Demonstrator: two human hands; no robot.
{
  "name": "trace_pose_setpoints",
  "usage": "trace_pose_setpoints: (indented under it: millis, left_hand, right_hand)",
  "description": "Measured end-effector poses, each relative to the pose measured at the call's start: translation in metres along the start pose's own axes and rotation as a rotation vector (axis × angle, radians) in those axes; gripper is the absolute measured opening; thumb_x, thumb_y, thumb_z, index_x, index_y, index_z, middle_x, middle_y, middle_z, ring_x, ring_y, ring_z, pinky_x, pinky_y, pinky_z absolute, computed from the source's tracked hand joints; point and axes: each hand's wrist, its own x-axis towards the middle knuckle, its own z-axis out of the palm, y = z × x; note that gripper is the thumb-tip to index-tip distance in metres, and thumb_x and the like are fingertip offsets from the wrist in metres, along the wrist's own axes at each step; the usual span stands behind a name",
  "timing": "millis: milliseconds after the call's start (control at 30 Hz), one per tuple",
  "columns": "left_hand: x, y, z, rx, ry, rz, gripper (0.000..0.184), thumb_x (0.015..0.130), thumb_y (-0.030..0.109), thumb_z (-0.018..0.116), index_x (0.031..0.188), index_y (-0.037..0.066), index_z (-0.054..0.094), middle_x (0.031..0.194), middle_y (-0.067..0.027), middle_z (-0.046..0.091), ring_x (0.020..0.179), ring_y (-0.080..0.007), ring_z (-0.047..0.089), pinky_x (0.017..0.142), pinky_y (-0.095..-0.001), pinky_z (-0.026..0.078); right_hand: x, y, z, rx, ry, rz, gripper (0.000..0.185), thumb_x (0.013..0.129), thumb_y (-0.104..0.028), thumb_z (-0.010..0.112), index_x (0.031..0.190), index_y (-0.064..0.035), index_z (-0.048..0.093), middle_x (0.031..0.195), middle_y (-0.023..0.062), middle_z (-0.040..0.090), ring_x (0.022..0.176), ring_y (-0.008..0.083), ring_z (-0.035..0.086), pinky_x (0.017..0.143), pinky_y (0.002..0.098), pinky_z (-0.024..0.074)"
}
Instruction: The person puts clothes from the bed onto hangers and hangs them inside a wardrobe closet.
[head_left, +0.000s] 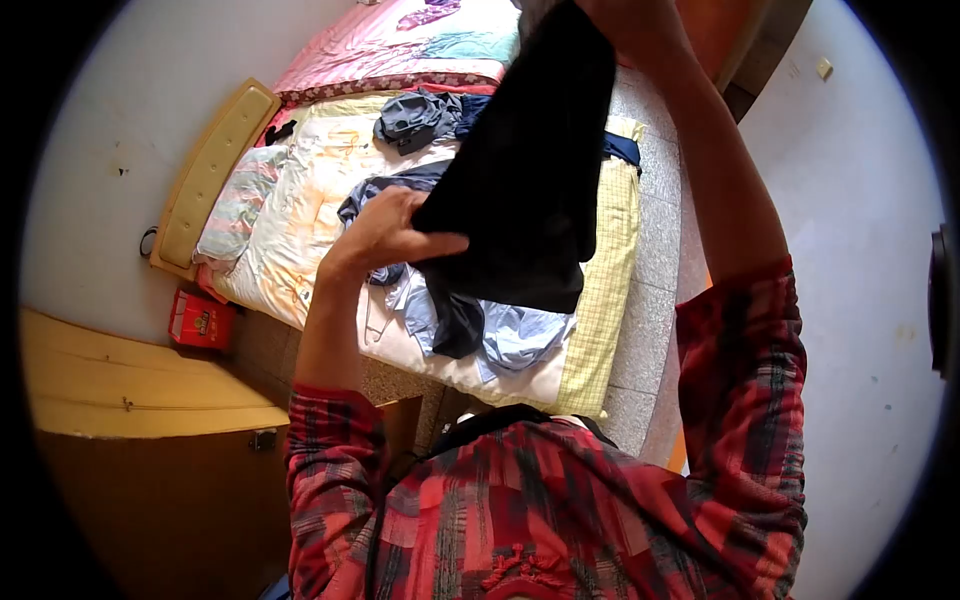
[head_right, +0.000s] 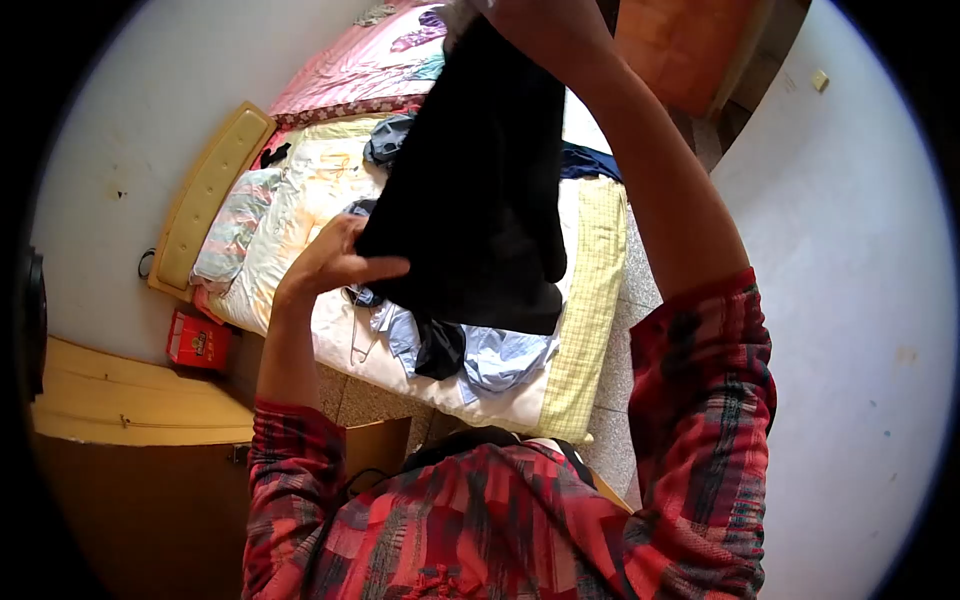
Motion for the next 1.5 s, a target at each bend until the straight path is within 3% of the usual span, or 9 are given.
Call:
trace_pose_setpoints:
  millis: [233, 333, 467, 600, 733, 867, 1033, 1233, 1500]
  left_hand:
    - [-0.042, 0.026, 0.015, -0.167, -0.256, -0.146, 0.034, 0.072, 0.028, 0.073, 0.081, -0.002, 0.062, 0.076, -0.0059, 0.062, 0.075, -0.0099, 0.053, 0.072, -0.0278, 0.044]
    - [-0.053, 0.019, 0.015, -0.269, -0.260, 0.133, 0.031, 0.082, 0.023, 0.059, 0.066, -0.002, 0.052, 0.075, -0.0094, 0.057, 0.080, -0.0184, 0.049, 0.081, -0.0315, 0.037]
    - [-0.094, 0.039, 0.022, -0.769, 0.111, -0.213, 0.031, 0.088, 0.027, 0.056, 0.092, -0.002, 0.063, 0.080, 0.0016, 0.062, 0.069, -0.0063, 0.055, 0.065, -0.0205, 0.043]
    - [-0.099, 0.067, 0.019, -1.090, 0.580, -0.381, 0.032, 0.086, 0.024, 0.056, 0.104, -0.003, 0.059, 0.097, -0.0108, 0.065, 0.086, -0.0169, 0.062, 0.081, -0.0279, 0.048]
    - [-0.118, 0.065, 0.008, -1.097, 0.736, -0.415, 0.039, 0.082, 0.018, 0.059, 0.113, -0.005, 0.054, 0.106, -0.0127, 0.061, 0.093, -0.0198, 0.061, 0.085, -0.0303, 0.048]
    - [-0.151, 0.068, 0.006, -1.095, 0.672, -0.354, 0.052, 0.068, 0.005, 0.057, 0.118, -0.007, 0.051, 0.107, -0.0123, 0.061, 0.094, -0.0208, 0.060, 0.089, -0.0301, 0.047]
    - [-0.179, 0.063, 0.015, -1.052, 0.600, -0.357, 0.063, 0.058, 0.000, 0.052, 0.121, -0.006, 0.049, 0.107, -0.0125, 0.061, 0.095, -0.0202, 0.060, 0.089, -0.0292, 0.046]
    - [-0.197, 0.052, 0.036, -0.850, 0.694, -0.408, 0.069, 0.052, -0.001, 0.041, 0.120, -0.008, 0.049, 0.104, -0.0079, 0.061, 0.092, -0.0151, 0.059, 0.084, -0.0230, 0.046]
    - [-0.201, 0.056, 0.046, -0.774, 0.663, -0.361, 0.065, 0.057, -0.007, 0.035, 0.120, -0.009, 0.048, 0.108, -0.0089, 0.059, 0.098, -0.0144, 0.057, 0.090, -0.0238, 0.043]
  right_hand:
    - [-0.057, 0.056, -0.031, 0.145, -0.139, -0.013, 0.036, 0.083, -0.017, 0.068, 0.064, -0.0135, 0.038, 0.062, -0.0051, 0.040, 0.055, 0.0040, 0.040, 0.052, 0.0210, 0.0334]
    - [-0.080, 0.065, -0.026, 0.498, -0.157, 0.502, 0.033, 0.082, -0.018, 0.068, 0.065, -0.0176, 0.040, 0.061, -0.0087, 0.039, 0.054, -0.0003, 0.039, 0.048, 0.0181, 0.0311]
    - [-0.108, 0.080, -0.009, 0.738, -0.221, 0.822, 0.034, 0.076, -0.014, 0.072, 0.064, -0.0173, 0.041, 0.062, -0.0069, 0.043, 0.053, 0.0022, 0.043, 0.047, 0.0184, 0.0341]
    - [-0.137, 0.082, 0.028, 0.829, -0.285, 0.917, 0.029, 0.079, -0.017, 0.069, 0.064, -0.0154, 0.044, 0.060, -0.0049, 0.046, 0.049, 0.0045, 0.044, 0.044, 0.0193, 0.0355]
    - [-0.155, 0.079, 0.061, 0.661, -0.440, 1.009, 0.023, 0.081, -0.026, 0.068, 0.071, -0.0112, 0.052, 0.059, -0.0050, 0.045, 0.047, 0.0038, 0.042, 0.040, 0.0187, 0.0329]
    - [-0.162, 0.076, 0.078, 0.543, -0.530, 0.907, 0.028, 0.081, -0.037, 0.063, 0.074, -0.0112, 0.055, 0.056, -0.0048, 0.042, 0.043, 0.0049, 0.037, 0.037, 0.0213, 0.0254]
    - [-0.189, 0.062, 0.079, 0.580, -0.579, 0.768, 0.035, 0.083, -0.020, 0.065, 0.063, -0.0146, 0.037, 0.054, -0.0038, 0.042, 0.043, 0.0025, 0.036, 0.037, 0.0193, 0.0243]
    - [-0.226, 0.033, 0.055, 0.327, -0.339, 0.396, 0.023, 0.087, -0.019, 0.062, 0.073, -0.0009, 0.059, 0.058, -0.0028, 0.046, 0.053, 0.0032, 0.036, 0.045, 0.0221, 0.0273]
    - [-0.185, -0.034, 0.011, 0.349, -0.718, 0.024, 0.014, 0.078, -0.014, 0.066, 0.074, -0.0001, 0.067, 0.061, 0.0059, 0.058, 0.051, 0.0136, 0.052, 0.047, 0.0271, 0.0377]
